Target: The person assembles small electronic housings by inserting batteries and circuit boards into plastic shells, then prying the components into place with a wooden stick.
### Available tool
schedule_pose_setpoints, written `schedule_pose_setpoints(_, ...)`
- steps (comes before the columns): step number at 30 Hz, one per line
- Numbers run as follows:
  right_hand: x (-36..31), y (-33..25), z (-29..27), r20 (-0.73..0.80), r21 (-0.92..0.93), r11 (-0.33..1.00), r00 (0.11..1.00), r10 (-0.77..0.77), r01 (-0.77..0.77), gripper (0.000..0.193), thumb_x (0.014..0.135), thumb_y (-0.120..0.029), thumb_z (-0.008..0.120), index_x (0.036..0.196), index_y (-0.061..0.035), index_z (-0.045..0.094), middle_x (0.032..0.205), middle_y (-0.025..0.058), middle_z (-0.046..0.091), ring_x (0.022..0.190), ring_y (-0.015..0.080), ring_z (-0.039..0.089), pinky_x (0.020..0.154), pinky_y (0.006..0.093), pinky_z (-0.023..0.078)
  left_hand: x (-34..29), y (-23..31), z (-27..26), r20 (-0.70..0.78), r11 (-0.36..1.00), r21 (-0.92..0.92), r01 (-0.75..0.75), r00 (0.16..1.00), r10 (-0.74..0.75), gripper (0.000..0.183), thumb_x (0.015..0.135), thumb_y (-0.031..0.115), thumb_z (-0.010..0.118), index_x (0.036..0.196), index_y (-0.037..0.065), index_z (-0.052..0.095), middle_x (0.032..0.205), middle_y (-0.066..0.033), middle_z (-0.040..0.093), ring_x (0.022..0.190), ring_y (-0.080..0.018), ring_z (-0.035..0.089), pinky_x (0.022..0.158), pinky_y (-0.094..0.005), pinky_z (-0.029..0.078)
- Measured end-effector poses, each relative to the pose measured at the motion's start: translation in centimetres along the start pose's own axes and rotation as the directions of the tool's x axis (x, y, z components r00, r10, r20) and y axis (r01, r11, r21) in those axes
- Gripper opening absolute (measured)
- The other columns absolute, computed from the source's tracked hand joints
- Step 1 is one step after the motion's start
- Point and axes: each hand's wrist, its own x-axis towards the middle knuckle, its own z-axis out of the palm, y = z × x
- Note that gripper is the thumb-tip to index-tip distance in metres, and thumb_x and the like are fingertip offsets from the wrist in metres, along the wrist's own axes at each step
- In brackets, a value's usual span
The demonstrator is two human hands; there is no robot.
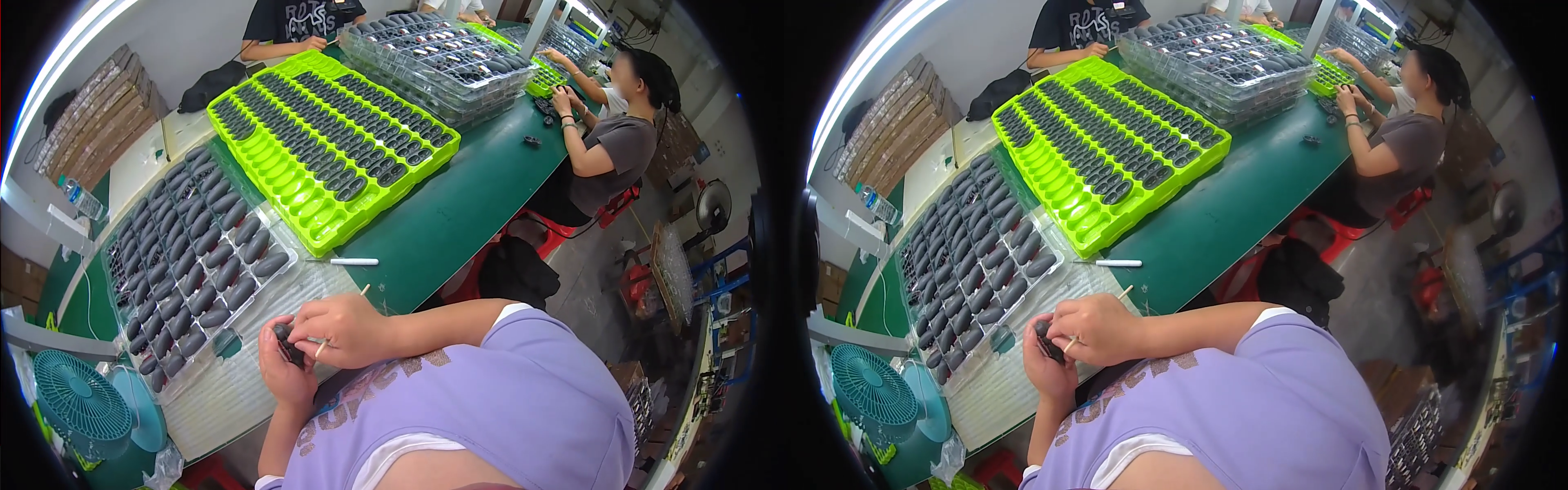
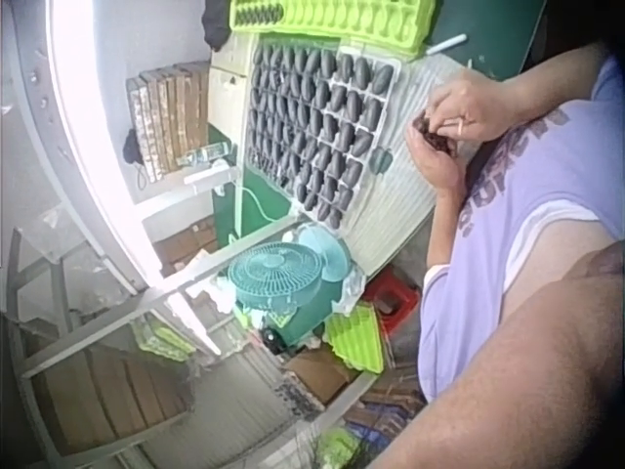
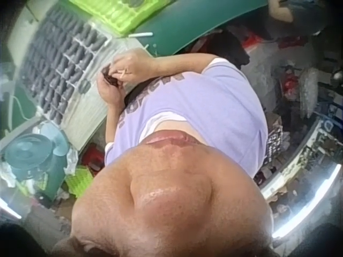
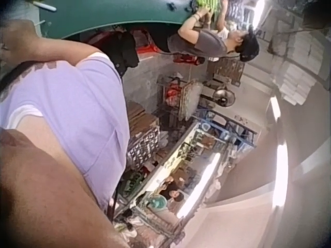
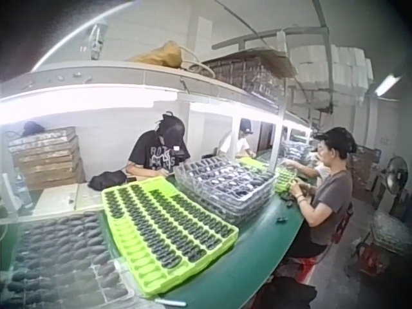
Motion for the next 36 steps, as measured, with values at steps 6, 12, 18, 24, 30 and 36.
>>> schedule_pose_setpoints(6,-0.07,-0.1,0.14,-0.013,-0.058,0.996,0.998,-0.068,0.067,0.017,0.078,-0.014,0.069,0.094,-0.0091,0.072,0.09,0.0054,0.068,0.077,0.0255,0.067,0.065,0.0358,0.054,-0.11,0.18,0.21,-0.056,0.998,0.039,-0.04,0.998,0.042,0.038,0.101,0.033,0.037,0.11,0.001,0.055,0.075,-0.0017,0.051,0.052,-0.0073,0.045,0.044,-0.0213,0.034)
schedule_pose_setpoints(12,-0.25,-0.05,0.23,-0.013,-0.057,0.997,0.998,-0.058,0.057,0.016,0.078,-0.014,0.069,0.093,-0.0089,0.071,0.091,0.006,0.068,0.077,0.0258,0.067,0.065,0.0361,0.053,-0.13,0.03,0.06,-0.058,0.998,0.055,-0.027,0.998,0.031,0.038,0.101,0.034,0.038,0.109,0.001,0.055,0.075,-0.0008,0.051,0.053,-0.0064,0.044,0.043,-0.0208,0.032)
schedule_pose_setpoints(18,-0.13,-0.03,0.3,-0.001,-0.03,0.999,1.0,-0.022,0.022,0.011,0.078,-0.015,0.07,0.087,-0.0092,0.07,0.088,0.0061,0.067,0.074,0.0267,0.066,0.063,0.0372,0.052,-0.3,0.1,0.14,-0.05,0.996,0.078,-0.034,0.998,0.038,0.037,0.101,0.033,0.038,0.108,0.002,0.056,0.074,-0.0007,0.051,0.052,-0.0061,0.044,0.043,-0.0207,0.032)
schedule_pose_setpoints(24,-0.13,0.2,0.44,0.002,-0.006,1.0,1.0,0.009,-0.009,0.008,0.078,-0.015,0.07,0.082,-0.0091,0.068,0.084,0.0068,0.066,0.071,0.0286,0.065,0.061,0.0382,0.052,-0.51,-0.13,-0.02,-0.035,0.993,0.118,-0.011,0.999,0.015,0.037,0.1,0.033,0.038,0.107,0.002,0.056,0.075,-0.0019,0.055,0.051,-0.0062,0.045,0.043,-0.0203,0.034)
schedule_pose_setpoints(30,-0.03,0.09,0.1,0.011,-0.024,1.0,1.0,-0.016,0.016,0.008,0.077,-0.015,0.07,0.082,-0.0089,0.069,0.083,0.0068,0.066,0.071,0.0283,0.065,0.061,0.0377,0.052,-0.45,0.05,0.05,-0.025,0.993,0.119,0.006,1.0,-0.003,0.037,0.1,0.033,0.038,0.106,0.002,0.057,0.075,-0.0027,0.056,0.051,-0.0064,0.046,0.042,-0.0203,0.034)
schedule_pose_setpoints(36,-0.44,0.05,0.23,-0.012,-0.001,1.0,1.0,-0.026,0.026,0.011,0.077,-0.014,0.07,0.087,-0.0087,0.071,0.086,0.0068,0.067,0.074,0.0271,0.066,0.063,0.037,0.053,-0.29,0.02,-0.21,-0.033,0.995,0.1,-0.012,0.999,0.016,0.038,0.1,0.033,0.038,0.107,0.001,0.056,0.074,-0.0033,0.056,0.05,-0.007,0.045,0.041,-0.0213,0.032)
